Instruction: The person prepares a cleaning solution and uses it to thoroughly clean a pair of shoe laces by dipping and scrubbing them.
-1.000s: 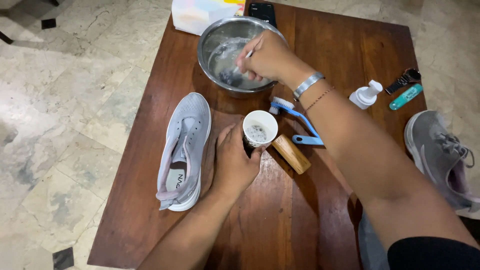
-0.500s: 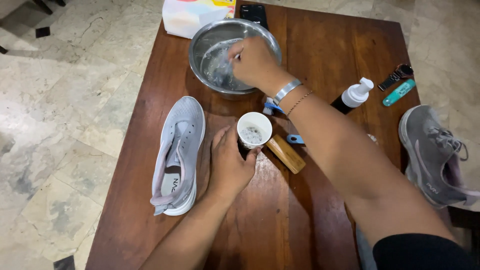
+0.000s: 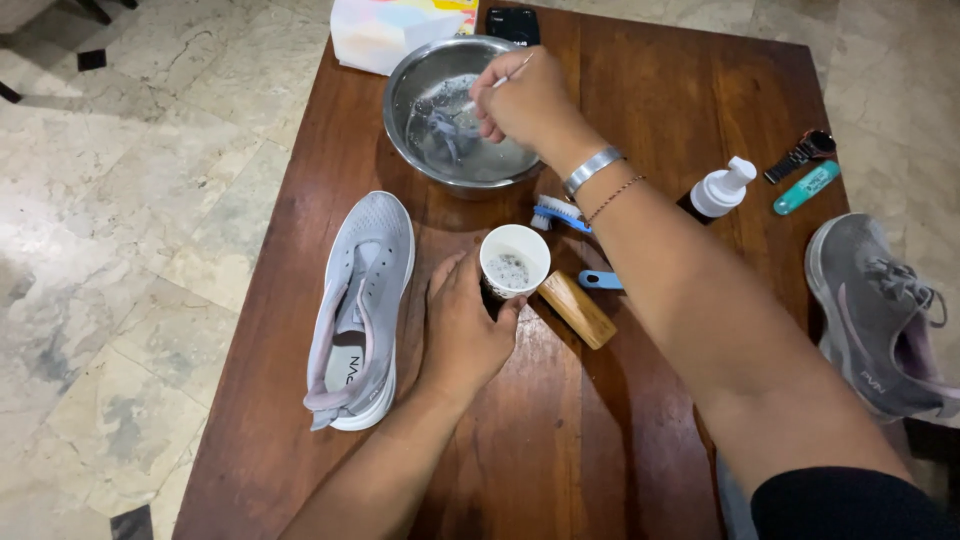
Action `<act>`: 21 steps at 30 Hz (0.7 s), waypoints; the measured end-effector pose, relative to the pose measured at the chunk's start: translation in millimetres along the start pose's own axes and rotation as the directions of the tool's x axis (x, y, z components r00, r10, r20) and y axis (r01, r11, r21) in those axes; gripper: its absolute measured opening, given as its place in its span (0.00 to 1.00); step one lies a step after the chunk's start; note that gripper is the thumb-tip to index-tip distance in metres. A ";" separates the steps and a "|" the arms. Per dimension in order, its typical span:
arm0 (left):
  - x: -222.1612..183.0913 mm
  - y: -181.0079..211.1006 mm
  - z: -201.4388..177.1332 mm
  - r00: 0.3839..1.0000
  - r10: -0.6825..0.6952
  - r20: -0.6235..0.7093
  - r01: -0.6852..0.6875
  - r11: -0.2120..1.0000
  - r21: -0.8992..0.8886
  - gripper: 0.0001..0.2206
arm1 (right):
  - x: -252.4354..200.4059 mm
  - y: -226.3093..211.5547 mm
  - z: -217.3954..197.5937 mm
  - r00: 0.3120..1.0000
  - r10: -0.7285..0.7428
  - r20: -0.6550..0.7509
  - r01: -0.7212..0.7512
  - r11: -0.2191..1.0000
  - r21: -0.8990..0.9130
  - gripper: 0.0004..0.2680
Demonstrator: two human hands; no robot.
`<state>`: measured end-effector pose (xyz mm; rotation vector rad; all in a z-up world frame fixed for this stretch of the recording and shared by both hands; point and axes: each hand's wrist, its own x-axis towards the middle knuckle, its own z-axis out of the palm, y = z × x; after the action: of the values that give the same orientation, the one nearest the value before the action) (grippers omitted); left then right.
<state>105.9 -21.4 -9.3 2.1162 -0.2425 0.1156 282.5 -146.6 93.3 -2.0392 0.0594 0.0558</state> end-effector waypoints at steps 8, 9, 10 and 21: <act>1.4 1.8 -0.9 0.999 0.032 -0.022 -0.032 0.999 -0.009 0.23 | 3.9 -2.6 10.4 0.987 0.157 0.029 -0.160 0.967 0.197 0.06; 1.3 1.5 -1.1 0.999 0.032 -0.021 -0.032 0.999 -0.008 0.23 | 3.0 -4.4 11.0 0.987 0.157 0.028 -0.160 0.967 0.198 0.06; 1.3 1.3 -1.2 1.000 0.015 -0.012 -0.015 1.000 -0.004 0.24 | 2.3 -6.1 11.5 0.980 0.181 0.085 -0.196 0.953 0.231 0.05; 1.7 -0.3 -0.7 1.000 0.018 0.001 -0.018 1.000 0.011 0.25 | 13.9 -5.0 -21.0 0.973 0.179 0.143 -0.217 0.523 0.824 0.06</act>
<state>107.6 -20.9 -8.9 2.1249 -0.2620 0.1269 297.0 -163.4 106.3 -1.0316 0.2498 0.1788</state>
